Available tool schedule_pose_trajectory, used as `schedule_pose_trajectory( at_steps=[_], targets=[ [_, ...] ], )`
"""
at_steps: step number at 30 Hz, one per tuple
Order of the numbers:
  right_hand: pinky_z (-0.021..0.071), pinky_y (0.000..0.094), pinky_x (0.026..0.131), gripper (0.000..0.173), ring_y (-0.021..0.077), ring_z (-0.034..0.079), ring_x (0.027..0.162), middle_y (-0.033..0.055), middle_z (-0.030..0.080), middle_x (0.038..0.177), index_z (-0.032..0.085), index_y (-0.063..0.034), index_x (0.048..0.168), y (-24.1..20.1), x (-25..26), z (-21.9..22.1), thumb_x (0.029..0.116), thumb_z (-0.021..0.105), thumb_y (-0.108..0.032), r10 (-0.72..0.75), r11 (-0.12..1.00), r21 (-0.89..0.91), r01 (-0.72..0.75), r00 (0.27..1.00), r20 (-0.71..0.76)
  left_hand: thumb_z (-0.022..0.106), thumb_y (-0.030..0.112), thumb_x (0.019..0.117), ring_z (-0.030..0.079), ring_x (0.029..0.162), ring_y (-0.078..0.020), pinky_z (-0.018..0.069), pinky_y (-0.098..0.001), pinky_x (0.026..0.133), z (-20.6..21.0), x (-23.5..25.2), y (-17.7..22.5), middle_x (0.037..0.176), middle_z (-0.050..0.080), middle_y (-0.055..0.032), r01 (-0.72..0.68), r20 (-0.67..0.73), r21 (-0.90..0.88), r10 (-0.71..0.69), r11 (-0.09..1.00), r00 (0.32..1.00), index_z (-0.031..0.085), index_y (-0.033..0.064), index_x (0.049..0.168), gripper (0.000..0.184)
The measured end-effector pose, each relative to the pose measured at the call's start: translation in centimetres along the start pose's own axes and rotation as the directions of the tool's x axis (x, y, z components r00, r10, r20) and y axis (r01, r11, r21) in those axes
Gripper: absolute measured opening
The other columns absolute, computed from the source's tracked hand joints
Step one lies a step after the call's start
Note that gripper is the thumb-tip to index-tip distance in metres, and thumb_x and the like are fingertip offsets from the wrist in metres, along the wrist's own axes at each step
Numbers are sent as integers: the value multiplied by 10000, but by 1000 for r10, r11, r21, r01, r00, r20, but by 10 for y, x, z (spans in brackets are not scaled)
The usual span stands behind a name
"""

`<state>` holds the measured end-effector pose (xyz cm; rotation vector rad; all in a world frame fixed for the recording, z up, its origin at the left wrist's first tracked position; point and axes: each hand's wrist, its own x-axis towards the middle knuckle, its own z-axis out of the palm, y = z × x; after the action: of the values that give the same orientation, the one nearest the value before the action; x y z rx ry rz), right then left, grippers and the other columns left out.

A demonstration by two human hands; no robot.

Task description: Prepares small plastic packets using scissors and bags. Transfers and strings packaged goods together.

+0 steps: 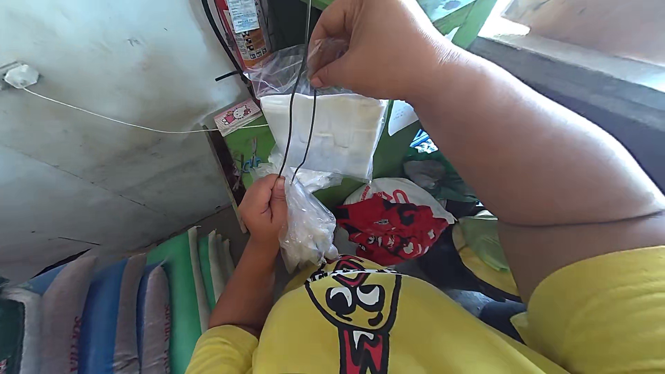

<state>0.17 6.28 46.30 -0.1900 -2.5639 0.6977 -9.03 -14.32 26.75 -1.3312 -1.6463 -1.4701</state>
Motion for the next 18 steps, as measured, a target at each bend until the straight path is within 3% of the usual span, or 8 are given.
schedule_pose_trajectory(
  at_steps=[4,7,10,12,13,15,17,18],
  targets=[
    [554,271,795,187,45,671,828,-9,723,915,699,-106,1083,6,-5,8,898,724,-119,-111,994,0,111,993,-38,525,175,1076,585,736,-14,494,-145,720,3,-2,-1,783,614,-59,0,-8,-1,0,1000,1000,667,-43,929,298],
    [565,280,818,206,90,694,848,42,732,925,647,-46,1151,6,-11,17,951,655,-95,-290,955,-81,285,954,-70,508,170,1083,587,758,-1,493,-133,730,5,-6,-1,802,612,-51,3,-26,-19,-3,1000,1000,655,-45,936,299],
    [545,395,766,147,222,670,831,117,692,913,671,8,1076,-5,-25,34,945,629,-46,-477,869,-181,461,877,-55,496,170,1087,568,741,27,482,-119,716,8,-10,1,799,593,-25,5,-85,-46,-9,999,996,641,-34,940,290],
    [573,478,707,151,293,703,781,144,702,879,693,-8,1061,-14,-40,62,916,652,-23,-532,835,-120,537,843,73,503,162,1083,564,752,60,492,-120,719,7,-7,4,817,591,29,20,-147,-90,-33,996,989,628,7,948,241],
    [561,484,671,156,302,696,746,143,691,833,690,-15,1052,-15,-47,80,900,656,-1,-553,827,-29,561,822,136,514,154,1079,580,782,70,506,-125,735,5,-4,4,845,607,64,21,-175,-125,-43,992,984,634,40,962,203],
    [552,370,644,144,201,672,711,98,687,808,691,0,1007,-9,-47,99,865,671,18,-608,776,315,546,780,146,519,139,1078,621,858,60,542,-155,788,-4,-1,0,931,658,100,-4,-201,-197,-36,980,979,659,86,1042,154],
    [616,306,733,128,132,720,820,82,724,922,657,35,1035,12,-34,96,930,629,-31,-611,573,730,374,788,76,498,155,1086,609,921,84,522,-145,828,-21,-3,-6,990,658,137,-17,-205,-153,-15,988,979,658,107,1097,168],
    [633,322,757,117,132,741,862,54,744,959,643,-6,1039,29,-27,94,973,593,-89,-550,474,832,287,835,25,490,174,1090,598,924,109,510,-126,823,-32,-4,-6,987,652,159,4,-202,-110,-26,994,979,650,108,1097,173]
  ],
)
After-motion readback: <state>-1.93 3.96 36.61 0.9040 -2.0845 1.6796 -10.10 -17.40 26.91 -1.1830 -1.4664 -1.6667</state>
